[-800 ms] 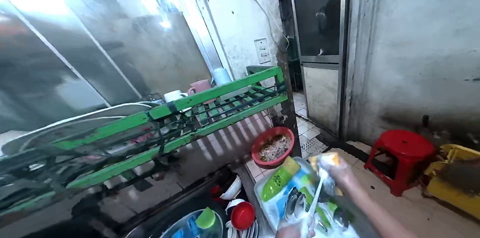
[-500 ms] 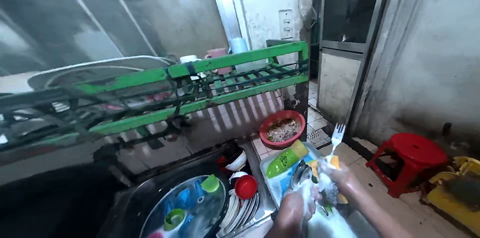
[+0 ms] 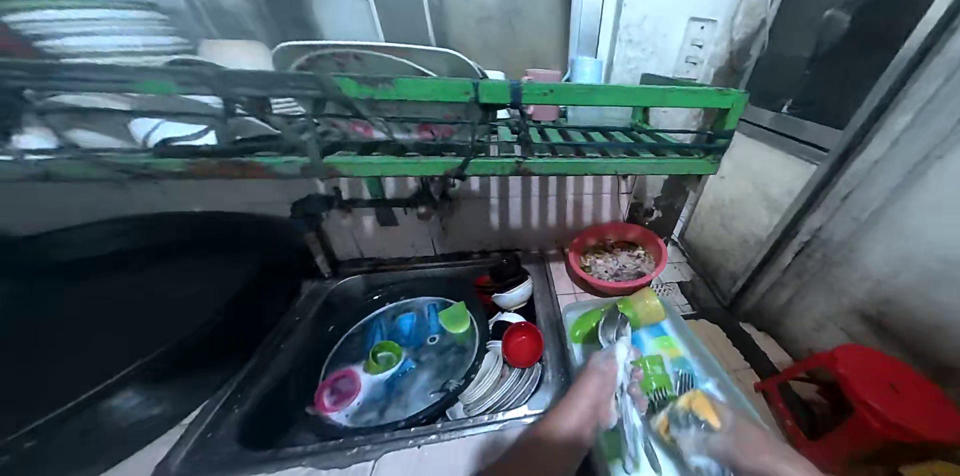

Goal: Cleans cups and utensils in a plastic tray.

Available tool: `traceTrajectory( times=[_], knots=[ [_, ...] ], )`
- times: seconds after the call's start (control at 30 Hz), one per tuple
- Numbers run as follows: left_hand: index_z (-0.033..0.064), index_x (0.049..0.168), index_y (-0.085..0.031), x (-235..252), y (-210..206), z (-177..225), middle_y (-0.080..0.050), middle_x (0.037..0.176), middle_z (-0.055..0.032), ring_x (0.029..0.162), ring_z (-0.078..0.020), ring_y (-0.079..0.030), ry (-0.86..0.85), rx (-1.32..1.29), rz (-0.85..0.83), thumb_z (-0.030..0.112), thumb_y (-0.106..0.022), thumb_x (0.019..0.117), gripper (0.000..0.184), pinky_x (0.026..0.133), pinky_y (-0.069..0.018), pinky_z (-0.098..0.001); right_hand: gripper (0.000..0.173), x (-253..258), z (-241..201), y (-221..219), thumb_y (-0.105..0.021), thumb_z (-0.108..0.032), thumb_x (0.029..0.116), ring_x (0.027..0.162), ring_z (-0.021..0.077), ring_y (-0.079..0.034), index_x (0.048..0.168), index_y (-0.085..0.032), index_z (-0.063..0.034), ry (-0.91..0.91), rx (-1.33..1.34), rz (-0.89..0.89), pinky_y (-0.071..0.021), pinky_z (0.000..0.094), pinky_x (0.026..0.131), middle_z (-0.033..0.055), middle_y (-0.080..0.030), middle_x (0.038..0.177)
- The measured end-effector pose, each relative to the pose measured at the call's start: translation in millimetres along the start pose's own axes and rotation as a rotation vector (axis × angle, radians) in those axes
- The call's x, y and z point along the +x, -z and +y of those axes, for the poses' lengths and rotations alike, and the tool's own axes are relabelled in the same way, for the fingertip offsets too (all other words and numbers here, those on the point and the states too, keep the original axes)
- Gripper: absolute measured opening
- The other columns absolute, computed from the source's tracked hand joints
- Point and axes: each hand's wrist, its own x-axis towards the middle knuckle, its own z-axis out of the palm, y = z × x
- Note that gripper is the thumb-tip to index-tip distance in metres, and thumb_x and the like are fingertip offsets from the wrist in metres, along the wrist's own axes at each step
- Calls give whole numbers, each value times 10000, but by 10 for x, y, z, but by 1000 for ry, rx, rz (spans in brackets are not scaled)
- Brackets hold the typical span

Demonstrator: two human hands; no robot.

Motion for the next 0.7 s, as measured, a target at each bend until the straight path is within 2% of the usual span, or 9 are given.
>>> traceTrajectory(
  times=[0.07, 0.1, 0.17, 0.27, 0.37, 0.43, 0.53, 0.63, 0.7],
  knots=[
    [48, 1151, -566, -55, -28, -53, -588, 795, -46, 557, -128, -566, 42, 60, -22, 198, -455, 1094, 196, 496, -509, -265, 641, -27, -37, 76, -744, -126, 879, 1004, 258, -688, 1444, -459, -26, 45, 384, 217, -585, 452, 873, 179, -665, 1171],
    [41, 1130, -572, -92, -64, -88, -603, 801, -43, 557, -116, -571, 64, 97, -54, 165, -471, 1082, 167, 496, -504, -253, 655, -36, -73, 96, -728, -153, 860, 930, 216, -707, 1440, -442, -47, 88, 547, 257, -612, 408, 801, 140, -684, 1110],
    [44, 1041, -571, -146, -168, -155, -605, 752, -18, 518, -88, -564, 101, 230, -116, 147, -479, 1075, 142, 471, -502, -228, 673, -73, -195, 107, -739, -183, 810, 867, 187, -719, 1405, -447, -66, 125, 675, 264, -627, 372, 752, 106, -700, 1044],
    [35, 1009, -613, -217, -306, -196, -640, 735, -16, 521, -95, -595, 114, 405, -86, 200, -532, 1068, 193, 490, -522, -240, 522, -69, -305, 75, -799, -98, 850, 957, 203, -694, 1322, -583, -38, 64, 571, 425, -593, 397, 839, 136, -689, 1113],
    [21, 1036, -590, -233, -372, -186, -643, 731, -31, 512, -89, -596, 56, 429, 26, 233, -591, 1054, 212, 467, -508, -224, 527, -1, -249, -8, -759, -65, 869, 972, 213, -693, 1350, -550, -8, 92, 662, 612, -591, 403, 836, 165, -676, 1142],
    [19, 1064, -563, -289, -435, -176, -607, 700, -25, 516, -90, -579, 17, 517, 85, 202, -571, 1055, 184, 484, -498, -228, 619, -1, -230, -133, -742, -89, 884, 1046, 221, -671, 1430, -463, -7, 98, 650, 594, -575, 411, 887, 180, -641, 1218],
    [-13, 1169, -555, -359, -472, -211, -590, 756, -47, 583, -118, -570, -38, 629, 125, 154, -520, 1062, 201, 562, -504, -276, 653, -1, -227, -152, -771, -139, 865, 1170, 257, -626, 1431, -475, 3, 81, 445, 531, -518, 445, 1003, 200, -618, 1294],
    [4, 1176, -571, -357, -467, -303, -576, 735, -41, 559, -119, -549, -35, 620, 152, 176, -562, 1049, 213, 535, -484, -277, 601, 32, -245, -17, -762, -106, 882, 1138, 289, -634, 1411, -499, 7, 55, 481, 634, -522, 480, 972, 223, -626, 1262],
    [14, 1161, -569, -364, -472, -306, -575, 730, -44, 552, -122, -550, -42, 614, 175, 179, -573, 1043, 202, 523, -481, -275, 635, 28, -271, -46, -767, -127, 888, 1128, 277, -642, 1437, -471, -10, 46, 493, 609, -533, 472, 960, 211, -628, 1263]
  ],
)
